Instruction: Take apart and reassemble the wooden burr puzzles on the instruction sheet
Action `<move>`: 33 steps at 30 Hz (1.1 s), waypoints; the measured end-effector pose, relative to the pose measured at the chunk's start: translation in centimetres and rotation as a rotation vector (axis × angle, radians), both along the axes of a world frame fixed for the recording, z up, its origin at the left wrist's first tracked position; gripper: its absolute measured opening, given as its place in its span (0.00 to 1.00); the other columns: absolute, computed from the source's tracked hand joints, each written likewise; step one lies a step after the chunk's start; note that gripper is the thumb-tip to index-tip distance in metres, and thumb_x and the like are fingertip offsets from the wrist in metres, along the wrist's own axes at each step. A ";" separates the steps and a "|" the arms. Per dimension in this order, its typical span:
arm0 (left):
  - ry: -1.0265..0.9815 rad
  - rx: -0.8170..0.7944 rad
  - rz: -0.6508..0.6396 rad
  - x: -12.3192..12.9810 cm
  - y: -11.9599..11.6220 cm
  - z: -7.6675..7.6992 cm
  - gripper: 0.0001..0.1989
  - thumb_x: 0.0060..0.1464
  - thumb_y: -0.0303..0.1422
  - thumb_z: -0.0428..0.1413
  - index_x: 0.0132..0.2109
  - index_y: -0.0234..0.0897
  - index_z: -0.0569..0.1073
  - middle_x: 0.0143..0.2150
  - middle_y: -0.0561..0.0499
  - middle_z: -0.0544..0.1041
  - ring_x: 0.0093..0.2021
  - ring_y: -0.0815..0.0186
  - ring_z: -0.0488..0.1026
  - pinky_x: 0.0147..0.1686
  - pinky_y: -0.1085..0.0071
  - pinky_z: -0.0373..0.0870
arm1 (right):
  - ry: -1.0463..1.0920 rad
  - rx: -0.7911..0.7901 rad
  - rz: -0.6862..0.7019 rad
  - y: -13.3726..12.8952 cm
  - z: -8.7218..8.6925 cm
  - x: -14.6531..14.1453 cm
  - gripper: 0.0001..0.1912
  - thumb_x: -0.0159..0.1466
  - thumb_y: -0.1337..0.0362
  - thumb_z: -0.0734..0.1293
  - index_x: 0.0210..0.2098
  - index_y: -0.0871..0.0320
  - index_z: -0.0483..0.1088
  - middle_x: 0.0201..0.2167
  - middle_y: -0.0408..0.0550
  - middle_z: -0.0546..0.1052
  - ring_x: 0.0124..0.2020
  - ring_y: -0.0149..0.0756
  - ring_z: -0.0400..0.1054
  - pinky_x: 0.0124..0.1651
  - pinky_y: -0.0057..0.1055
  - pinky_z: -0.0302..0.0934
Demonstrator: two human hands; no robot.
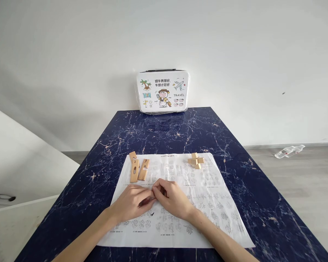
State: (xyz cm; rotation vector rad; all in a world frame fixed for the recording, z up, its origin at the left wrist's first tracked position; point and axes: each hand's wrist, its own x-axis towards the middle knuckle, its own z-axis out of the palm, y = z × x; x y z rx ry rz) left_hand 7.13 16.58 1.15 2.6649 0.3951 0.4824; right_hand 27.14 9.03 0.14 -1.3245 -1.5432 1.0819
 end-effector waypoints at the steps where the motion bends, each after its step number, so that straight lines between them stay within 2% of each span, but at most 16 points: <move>1: -0.001 0.002 0.000 0.0 0.0 0.0 0.12 0.71 0.31 0.54 0.35 0.38 0.71 0.25 0.56 0.72 0.22 0.67 0.68 0.28 0.67 0.66 | 0.003 -0.002 0.001 0.0 0.0 0.0 0.14 0.76 0.57 0.63 0.34 0.54 0.70 0.24 0.40 0.71 0.25 0.33 0.63 0.30 0.31 0.57; 9: -0.013 0.018 -0.002 0.0 0.1 -0.1 0.13 0.71 0.32 0.53 0.35 0.38 0.71 0.24 0.56 0.72 0.21 0.68 0.67 0.27 0.68 0.67 | -0.004 -0.017 0.002 0.1 0.4 -0.1 0.14 0.75 0.57 0.62 0.34 0.55 0.70 0.24 0.40 0.70 0.25 0.32 0.61 0.30 0.31 0.56; 17: -0.080 0.073 -0.004 0.1 0.1 -0.5 0.12 0.71 0.30 0.54 0.34 0.38 0.71 0.24 0.57 0.71 0.21 0.69 0.67 0.25 0.68 0.68 | -0.006 -0.033 0.003 0.1 0.0 -0.1 0.13 0.75 0.58 0.62 0.35 0.55 0.70 0.24 0.40 0.70 0.25 0.32 0.60 0.30 0.31 0.55; 21: -0.109 0.159 0.033 0.1 0.0 -0.3 0.13 0.71 0.29 0.54 0.33 0.39 0.70 0.24 0.56 0.72 0.24 0.67 0.69 0.27 0.67 0.68 | -0.014 -0.039 -0.002 0.1 0.2 -0.1 0.14 0.75 0.57 0.62 0.35 0.55 0.70 0.23 0.40 0.69 0.24 0.32 0.59 0.29 0.31 0.54; 24: -0.188 0.257 0.123 0.1 0.1 0.1 0.12 0.68 0.31 0.58 0.33 0.39 0.70 0.27 0.54 0.75 0.31 0.63 0.72 0.34 0.64 0.70 | -0.003 -0.054 0.009 0.0 0.3 0.0 0.15 0.76 0.56 0.60 0.36 0.55 0.70 0.22 0.39 0.68 0.23 0.32 0.57 0.28 0.31 0.52; 27: -0.232 0.298 0.257 0.0 0.2 0.7 0.09 0.64 0.36 0.61 0.36 0.40 0.72 0.34 0.50 0.78 0.40 0.57 0.73 0.44 0.57 0.72 | -0.005 -0.049 0.009 0.0 0.2 0.0 0.14 0.76 0.57 0.61 0.37 0.55 0.71 0.23 0.38 0.66 0.22 0.31 0.55 0.27 0.31 0.50; 29: -0.222 0.303 0.367 -0.1 0.4 0.8 0.07 0.62 0.38 0.61 0.40 0.40 0.73 0.44 0.44 0.79 0.48 0.51 0.73 0.50 0.52 0.72 | -0.018 -0.037 0.005 -0.1 0.1 0.0 0.13 0.75 0.57 0.61 0.38 0.55 0.71 0.23 0.38 0.65 0.23 0.31 0.54 0.27 0.31 0.49; 31: -0.194 0.320 0.495 -0.3 0.8 0.7 0.10 0.64 0.38 0.61 0.48 0.40 0.74 0.57 0.39 0.76 0.59 0.45 0.70 0.57 0.46 0.69 | -0.022 -0.040 0.005 -0.1 0.1 -0.1 0.12 0.75 0.58 0.61 0.38 0.55 0.71 0.23 0.38 0.64 0.23 0.31 0.54 0.28 0.31 0.49; 33: -0.161 0.334 0.596 -0.5 1.4 0.2 0.16 0.67 0.39 0.59 0.58 0.40 0.72 0.68 0.36 0.68 0.67 0.41 0.64 0.63 0.41 0.66 | -0.020 -0.052 0.005 0.0 0.2 -0.1 0.12 0.75 0.59 0.61 0.37 0.55 0.71 0.23 0.38 0.64 0.23 0.31 0.54 0.28 0.31 0.50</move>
